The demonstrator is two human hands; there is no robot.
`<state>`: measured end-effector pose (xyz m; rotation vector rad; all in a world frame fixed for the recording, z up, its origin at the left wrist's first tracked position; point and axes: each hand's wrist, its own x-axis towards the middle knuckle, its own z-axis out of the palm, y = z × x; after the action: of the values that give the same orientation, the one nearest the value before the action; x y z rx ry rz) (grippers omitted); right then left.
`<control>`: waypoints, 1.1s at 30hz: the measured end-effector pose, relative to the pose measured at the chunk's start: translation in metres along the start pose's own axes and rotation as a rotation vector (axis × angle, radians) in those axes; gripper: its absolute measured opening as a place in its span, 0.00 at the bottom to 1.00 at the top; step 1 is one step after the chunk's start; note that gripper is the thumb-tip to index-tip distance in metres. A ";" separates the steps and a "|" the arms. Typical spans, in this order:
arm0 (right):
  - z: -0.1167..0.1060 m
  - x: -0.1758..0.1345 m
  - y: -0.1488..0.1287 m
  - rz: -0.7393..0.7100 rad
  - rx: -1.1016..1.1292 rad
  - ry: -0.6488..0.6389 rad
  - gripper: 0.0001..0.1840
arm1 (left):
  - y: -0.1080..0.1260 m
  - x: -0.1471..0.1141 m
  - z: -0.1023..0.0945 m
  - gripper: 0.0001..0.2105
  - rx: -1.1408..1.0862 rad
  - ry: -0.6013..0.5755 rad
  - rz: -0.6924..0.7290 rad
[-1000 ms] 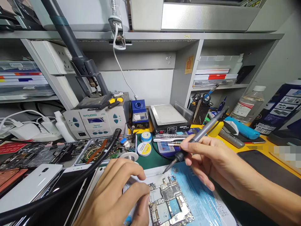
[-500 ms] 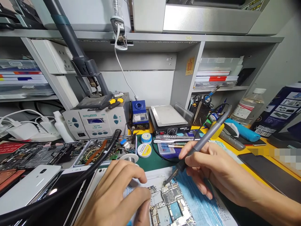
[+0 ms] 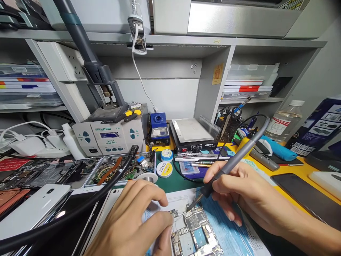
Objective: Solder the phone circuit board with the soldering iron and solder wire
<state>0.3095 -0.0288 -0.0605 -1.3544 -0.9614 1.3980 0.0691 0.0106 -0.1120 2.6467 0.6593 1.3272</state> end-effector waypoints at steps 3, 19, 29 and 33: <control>0.000 0.000 0.001 -0.002 -0.001 0.002 0.05 | 0.000 0.000 0.001 0.11 0.003 0.011 -0.001; 0.001 0.003 0.014 -0.093 -0.061 0.061 0.19 | -0.001 -0.003 0.001 0.11 -0.006 0.015 0.009; 0.002 0.003 0.012 -0.060 -0.043 0.097 0.17 | -0.001 0.000 -0.002 0.11 -0.022 0.004 0.031; 0.002 0.003 0.012 -0.039 -0.034 0.111 0.17 | -0.001 0.000 -0.002 0.11 -0.024 -0.002 0.039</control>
<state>0.3064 -0.0288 -0.0731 -1.4160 -0.9366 1.2684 0.0676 0.0113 -0.1110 2.6547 0.5912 1.3336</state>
